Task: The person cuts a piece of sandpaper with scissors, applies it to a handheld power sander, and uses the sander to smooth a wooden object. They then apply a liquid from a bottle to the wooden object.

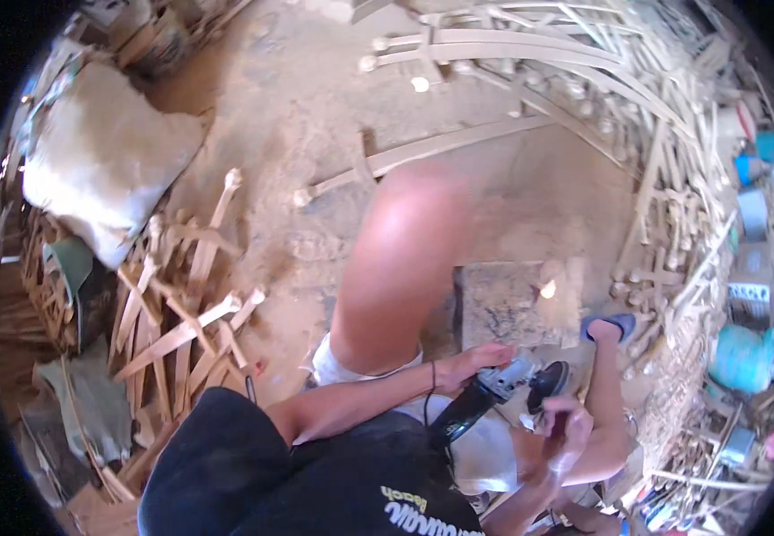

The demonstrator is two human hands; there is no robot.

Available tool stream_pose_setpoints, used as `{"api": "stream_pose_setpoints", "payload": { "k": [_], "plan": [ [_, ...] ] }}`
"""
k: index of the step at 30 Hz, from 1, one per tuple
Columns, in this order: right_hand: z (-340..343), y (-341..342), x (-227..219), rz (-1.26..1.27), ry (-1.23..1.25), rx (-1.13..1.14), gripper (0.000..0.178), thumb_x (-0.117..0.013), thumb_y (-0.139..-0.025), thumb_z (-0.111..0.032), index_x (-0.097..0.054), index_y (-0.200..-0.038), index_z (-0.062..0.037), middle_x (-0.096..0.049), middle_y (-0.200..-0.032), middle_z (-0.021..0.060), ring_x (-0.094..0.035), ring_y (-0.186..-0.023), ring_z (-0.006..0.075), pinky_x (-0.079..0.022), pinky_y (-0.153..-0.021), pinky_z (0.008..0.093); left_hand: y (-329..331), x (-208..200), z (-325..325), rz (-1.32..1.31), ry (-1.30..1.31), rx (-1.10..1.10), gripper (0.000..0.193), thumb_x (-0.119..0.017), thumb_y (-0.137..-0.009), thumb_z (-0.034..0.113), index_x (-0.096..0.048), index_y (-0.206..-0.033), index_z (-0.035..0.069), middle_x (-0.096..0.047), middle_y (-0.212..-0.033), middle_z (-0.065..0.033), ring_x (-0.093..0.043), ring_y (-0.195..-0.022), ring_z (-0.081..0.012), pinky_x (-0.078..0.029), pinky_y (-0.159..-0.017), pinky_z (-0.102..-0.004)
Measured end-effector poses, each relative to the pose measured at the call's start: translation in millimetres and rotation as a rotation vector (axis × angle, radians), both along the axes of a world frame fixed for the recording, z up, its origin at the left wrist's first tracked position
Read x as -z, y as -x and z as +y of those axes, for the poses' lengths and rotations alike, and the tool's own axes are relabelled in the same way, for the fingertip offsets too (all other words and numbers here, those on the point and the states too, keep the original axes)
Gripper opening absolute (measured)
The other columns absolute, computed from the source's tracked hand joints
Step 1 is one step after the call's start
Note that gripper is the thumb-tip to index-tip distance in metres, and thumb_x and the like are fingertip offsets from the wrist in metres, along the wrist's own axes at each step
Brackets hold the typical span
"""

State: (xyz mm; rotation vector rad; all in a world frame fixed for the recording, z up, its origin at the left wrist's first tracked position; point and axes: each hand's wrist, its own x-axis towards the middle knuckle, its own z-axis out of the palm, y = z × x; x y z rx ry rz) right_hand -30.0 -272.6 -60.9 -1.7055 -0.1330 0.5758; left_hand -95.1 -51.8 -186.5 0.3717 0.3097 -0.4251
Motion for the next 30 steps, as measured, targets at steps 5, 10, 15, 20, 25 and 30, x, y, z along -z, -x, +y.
{"api": "stream_pose_setpoints", "payload": {
  "k": [5,10,15,20,25,30],
  "plan": [
    [-39.6,-42.9,44.9,0.098,0.367,0.077,0.054,-0.040,-0.113,-0.043,-0.072,-0.111,0.0002,-0.050,-0.062,-0.0008,-0.040,-0.051,0.0087,-0.032,-0.049,0.0257,-11.5,-4.9,-11.9,-0.085,0.243,0.110,0.044,-0.066,-0.099,0.036,-0.060,-0.131,0.005,-0.069,-0.116,-0.0026,-0.065,-0.105,-0.0121,-0.053,-0.092,-0.0309],
    [-9.8,-35.3,-12.3,0.061,-0.030,0.196,0.065,-0.025,-0.113,-0.051,-0.057,-0.138,-0.0003,-0.043,-0.056,-0.0035,-0.039,-0.048,0.0049,-0.030,-0.045,0.0219,5.0,35.4,-9.9,0.009,0.012,-0.025,0.042,-0.063,-0.101,0.046,-0.062,-0.124,0.011,-0.068,-0.108,-0.0025,-0.067,-0.097,-0.0137,-0.056,-0.084,-0.0323],
    [-65.2,-32.5,35.3,-0.336,0.938,-0.654,0.072,-0.024,-0.110,-0.059,-0.065,-0.121,0.0000,-0.048,-0.052,-0.0009,-0.044,-0.049,0.0103,-0.032,-0.047,0.0269,-2.2,28.3,-16.1,-0.013,0.145,0.024,0.050,-0.059,-0.102,0.044,-0.060,-0.132,0.004,-0.071,-0.116,-0.0093,-0.070,-0.102,-0.0215,-0.057,-0.092,-0.0392],
    [-28.2,-27.5,-25.0,-0.110,0.267,-0.170,0.066,-0.042,-0.107,-0.058,-0.065,-0.130,0.0002,-0.070,-0.117,0.0107,-0.066,-0.095,0.0209,-0.051,-0.076,0.0360,3.5,6.2,-5.0,-0.008,0.197,0.063,0.052,-0.057,-0.103,0.048,-0.059,-0.131,0.003,-0.072,-0.114,-0.0120,-0.072,-0.100,-0.0239,-0.058,-0.091,-0.0403],
    [23.5,-39.7,-47.6,-0.589,0.321,-0.375,0.081,-0.083,-0.082,-0.047,-0.055,-0.145,-0.0043,-0.057,-0.141,0.0119,-0.059,-0.124,0.0244,-0.053,-0.093,0.0337,-7.5,10.3,-5.7,-0.114,0.216,0.102,0.052,-0.062,-0.102,0.042,-0.056,-0.136,0.003,-0.069,-0.123,-0.0104,-0.071,-0.105,-0.0212,-0.059,-0.090,-0.0378],
    [20.8,-23.0,-49.0,-0.037,0.162,-0.316,0.094,-0.095,-0.066,-0.033,-0.054,-0.147,-0.0084,-0.053,-0.146,0.0146,-0.052,-0.134,0.0309,-0.045,-0.112,0.0444,-4.6,-3.3,-5.4,-0.149,0.183,0.109,0.067,-0.068,-0.096,0.046,-0.051,-0.141,0.000,-0.068,-0.125,-0.0113,-0.070,-0.108,-0.0206,-0.057,-0.095,-0.0356]
  ]
}}
